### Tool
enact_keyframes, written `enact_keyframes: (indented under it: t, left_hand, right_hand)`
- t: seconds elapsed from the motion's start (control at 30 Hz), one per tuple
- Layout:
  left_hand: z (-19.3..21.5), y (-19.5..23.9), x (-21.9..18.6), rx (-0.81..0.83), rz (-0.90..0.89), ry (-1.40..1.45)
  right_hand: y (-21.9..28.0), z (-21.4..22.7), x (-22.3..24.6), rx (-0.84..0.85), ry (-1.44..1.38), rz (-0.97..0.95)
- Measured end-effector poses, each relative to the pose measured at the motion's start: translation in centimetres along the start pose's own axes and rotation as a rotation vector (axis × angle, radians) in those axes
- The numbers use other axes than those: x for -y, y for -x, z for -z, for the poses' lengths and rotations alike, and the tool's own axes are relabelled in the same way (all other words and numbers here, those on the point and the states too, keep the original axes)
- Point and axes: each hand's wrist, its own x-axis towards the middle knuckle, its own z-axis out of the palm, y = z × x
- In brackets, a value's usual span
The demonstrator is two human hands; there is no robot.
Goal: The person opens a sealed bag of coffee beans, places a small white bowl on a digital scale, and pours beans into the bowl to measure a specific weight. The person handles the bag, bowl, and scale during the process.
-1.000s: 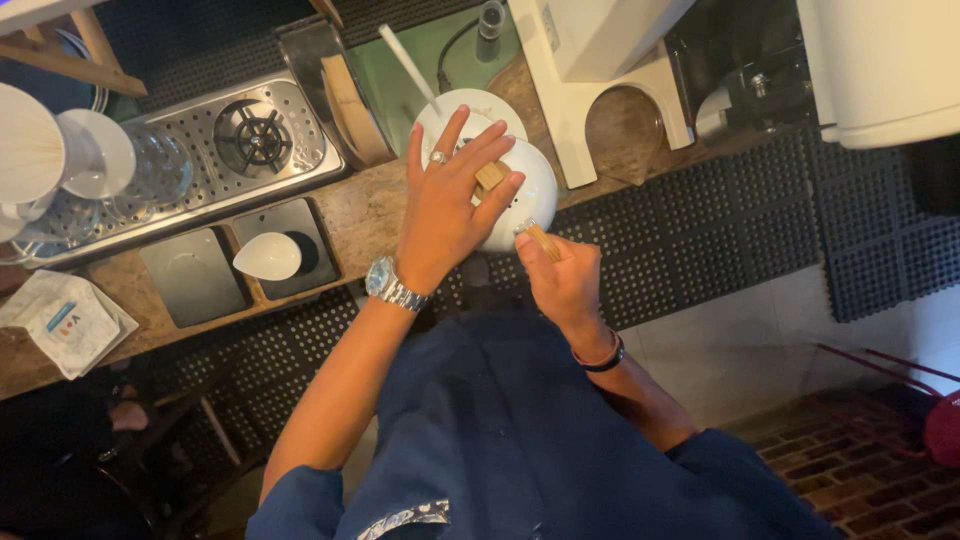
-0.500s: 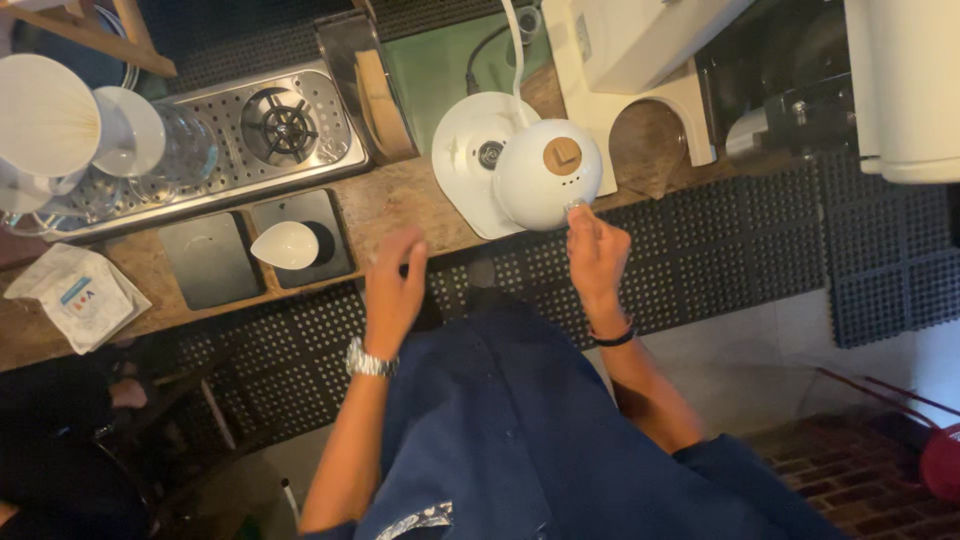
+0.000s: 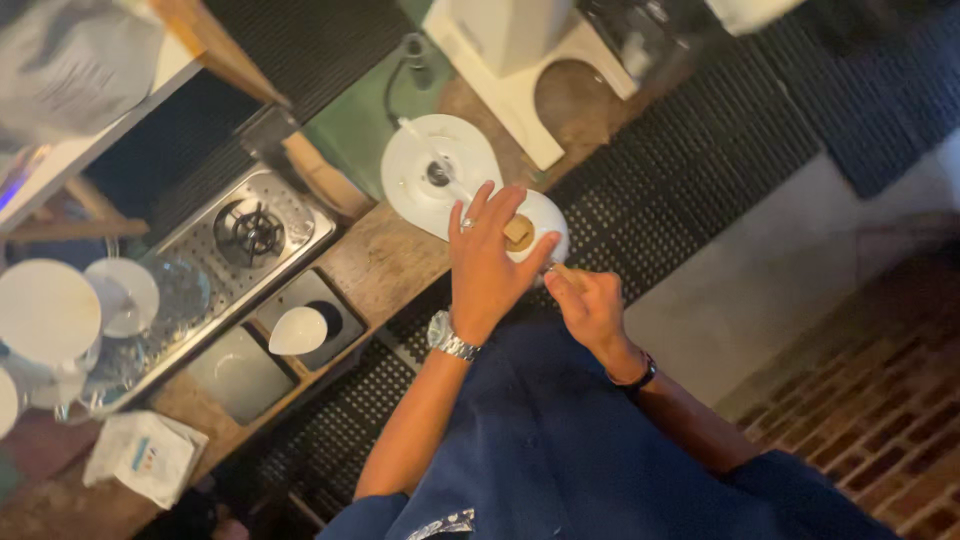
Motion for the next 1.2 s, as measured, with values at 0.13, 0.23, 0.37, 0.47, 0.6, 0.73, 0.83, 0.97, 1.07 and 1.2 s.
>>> enact_keyframes:
  t: [0.13,0.23,0.37,0.47,0.6,0.73,0.83,0.97,1.07,1.2]
  left_hand:
    - [-0.4,1.4,-0.2,0.05,0.017,0.036]
    - [-0.9,2.4,-0.2,0.07,-0.042,0.077]
    - [-1.0,3.2,-0.1,0.113,-0.053,0.117]
    - [-1.5,4.0,-0.7,0.086,-0.064,0.051]
    - [-1.0,5.2,-1.2,0.046,-0.079,0.001]
    - [-0.6,5.9,-1.0,0.031,-0.073,0.075]
    - [-0.6,7.1,0.5,-0.012,0.021,0.213]
    - [-0.9,9.4,6.2,-0.282,0.186,0.194]
    - [-1.2,10.5,14.0,-0.437,0.309,0.078]
    - [-1.9,11.2,23.7,-0.484,0.338,-0.331]
  right_hand:
    - [2.9,-0.8,0.9,-0.121,-0.012,-0.106]
    - [4.7,-0.8,1.0,-0.12,-0.065,-0.186]
    - [6.3,-1.1,1.6,-0.156,-0.091,-0.241]
    - [7.0,-1.3,2.0,-0.196,-0.049,-0.247]
    - [7.9,-2.1,2.8,-0.218,-0.017,-0.206]
    - [8.8,-2.7,2.0,-0.212,0.001,-0.249]
    - [10.1,-3.0,0.6,-0.206,-0.075,-0.324]
    - [11.5,-2.9,-2.0,-0.359,-0.529,-0.643]
    - [13.0,-1.3,-3.7,-0.461,-0.544,-0.659]
    - [12.8,1.4,-5.0,-0.564,-0.523,-0.554]
